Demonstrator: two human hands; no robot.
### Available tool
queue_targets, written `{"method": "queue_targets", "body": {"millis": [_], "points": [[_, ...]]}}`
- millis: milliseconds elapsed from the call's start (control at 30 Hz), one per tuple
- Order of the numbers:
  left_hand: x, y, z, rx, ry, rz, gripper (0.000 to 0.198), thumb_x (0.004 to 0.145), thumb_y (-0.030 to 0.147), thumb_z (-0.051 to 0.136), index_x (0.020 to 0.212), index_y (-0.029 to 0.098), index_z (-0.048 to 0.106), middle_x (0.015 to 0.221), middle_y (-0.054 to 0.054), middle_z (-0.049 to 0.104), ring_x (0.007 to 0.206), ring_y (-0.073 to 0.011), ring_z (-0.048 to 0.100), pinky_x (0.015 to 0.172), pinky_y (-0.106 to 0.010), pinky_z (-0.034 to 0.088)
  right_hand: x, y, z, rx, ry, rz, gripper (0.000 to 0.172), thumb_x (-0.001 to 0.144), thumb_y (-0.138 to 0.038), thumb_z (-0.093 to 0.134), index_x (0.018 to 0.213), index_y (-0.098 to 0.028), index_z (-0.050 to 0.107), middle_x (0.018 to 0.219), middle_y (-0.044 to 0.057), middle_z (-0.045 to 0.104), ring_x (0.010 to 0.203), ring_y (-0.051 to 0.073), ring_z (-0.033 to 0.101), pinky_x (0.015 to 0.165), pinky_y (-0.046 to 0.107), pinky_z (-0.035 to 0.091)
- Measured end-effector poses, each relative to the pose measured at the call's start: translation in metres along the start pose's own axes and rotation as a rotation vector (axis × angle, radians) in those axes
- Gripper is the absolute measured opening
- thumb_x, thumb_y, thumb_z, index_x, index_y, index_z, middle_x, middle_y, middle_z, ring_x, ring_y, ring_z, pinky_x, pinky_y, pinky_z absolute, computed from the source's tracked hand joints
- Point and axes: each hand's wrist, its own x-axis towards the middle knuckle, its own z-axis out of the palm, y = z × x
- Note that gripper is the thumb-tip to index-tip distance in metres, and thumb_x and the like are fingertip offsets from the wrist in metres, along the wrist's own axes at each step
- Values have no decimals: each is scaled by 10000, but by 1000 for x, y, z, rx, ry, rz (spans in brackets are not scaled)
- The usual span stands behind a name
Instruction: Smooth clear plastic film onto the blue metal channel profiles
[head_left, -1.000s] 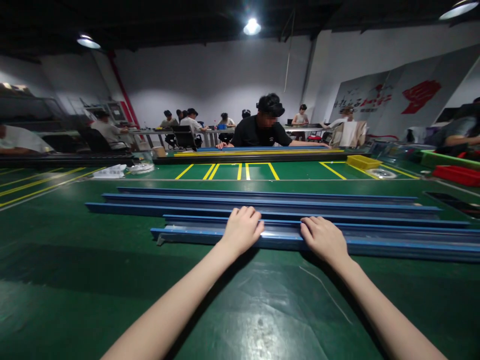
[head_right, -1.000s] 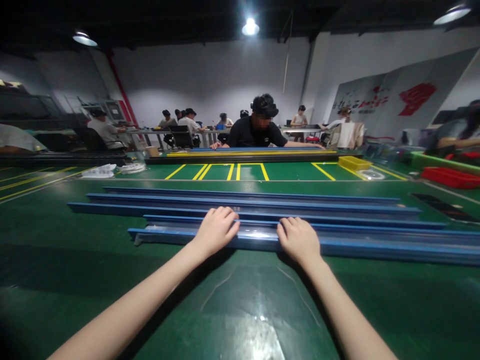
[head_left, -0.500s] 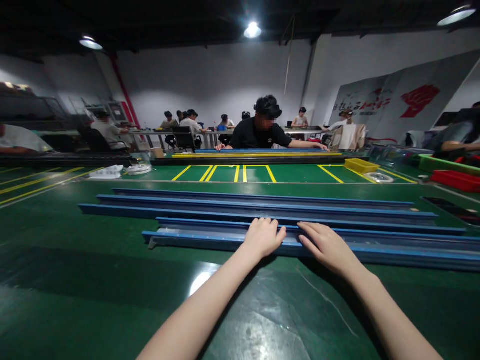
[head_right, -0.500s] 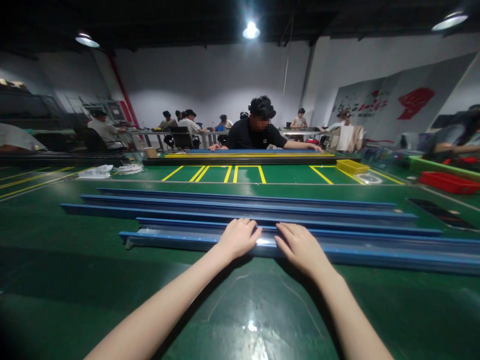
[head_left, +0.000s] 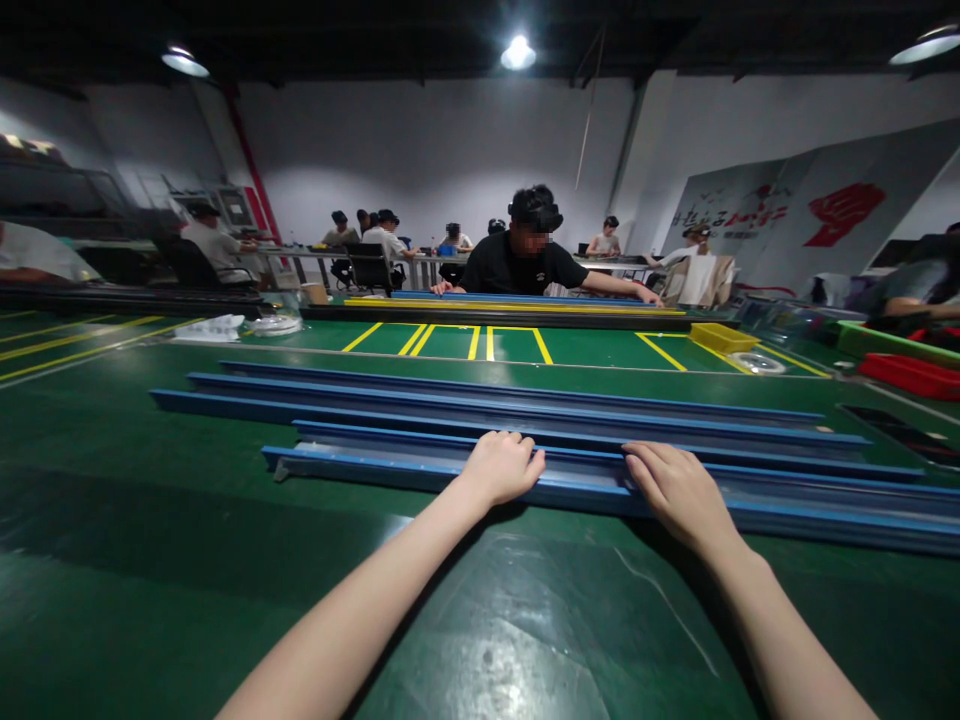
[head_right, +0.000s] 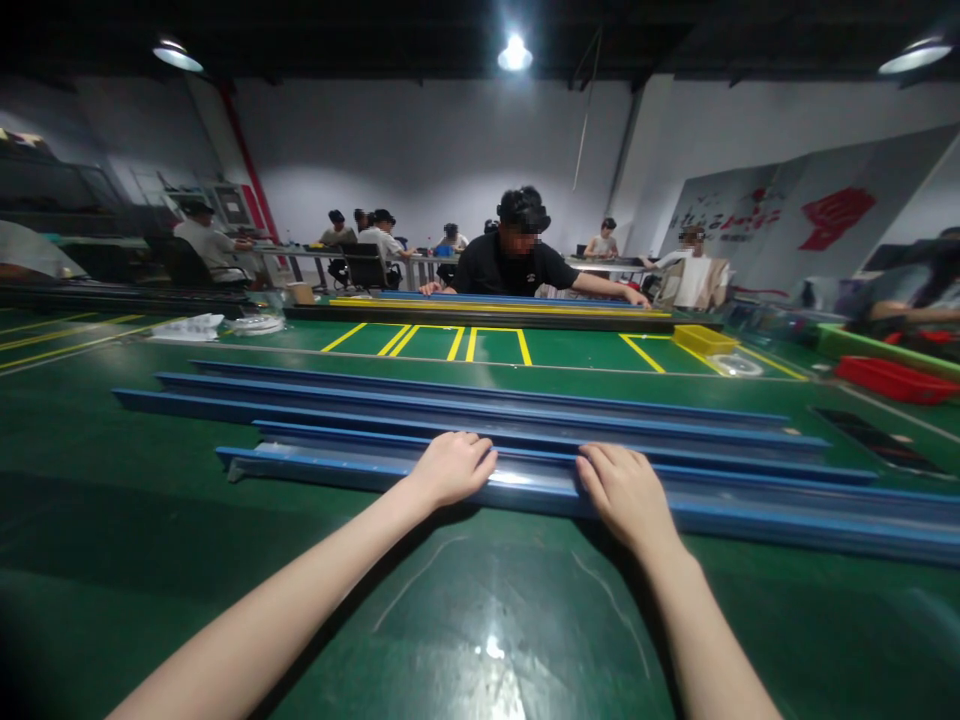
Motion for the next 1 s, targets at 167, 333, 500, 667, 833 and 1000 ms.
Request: {"method": "queue_targets", "body": {"millis": [167,333,500,667,833,1000], "points": [[-12,-30,-3,27,-18,-4,345,844,290,299,829,161,618,788,-66,652,761,-184,605,676,-293,445,0,2,-3,-44,-1,32,389,876,-347,250,914,-169,595,949,59,629,887,170,540,751,290,345],[-32,-71,-8,37,-15,-34,345,837,260,290,896,190,623,882,-53,661,852,-172,599,735,-287,446,-2,8,-3,-79,10,72,403,875,-352,246,875,-164,602,897,62,631,829,174,540,701,282,337],[-60,-121,-15,103,-40,-104,423,835,304,233,964,197,621,1005,-41,640,933,-180,582,768,-303,452,-5,14,-1,-89,-9,119,396,870,-362,254,826,-170,597,853,67,629,792,177,538,680,276,338],[-78,-153,-21,161,-25,-151,458,820,324,202,941,221,631,1000,-24,643,940,-171,581,793,-295,446,4,-3,1,-112,-6,175,382,863,-377,259,736,-188,566,724,53,602,719,164,522,639,261,329],[-80,-156,-21,217,-6,-102,472,830,346,190,947,211,627,984,-39,645,926,-188,579,796,-303,434,12,-21,0,-199,-29,188,359,864,-319,252,690,-178,532,687,62,586,690,164,504,632,267,297],[-79,-151,-20,291,-38,-46,483,841,421,221,973,168,610,989,-86,629,899,-231,573,775,-347,423,13,-25,-1,-214,-43,237,344,857,-258,249,693,-170,538,705,65,590,702,164,505,641,267,286]]}}
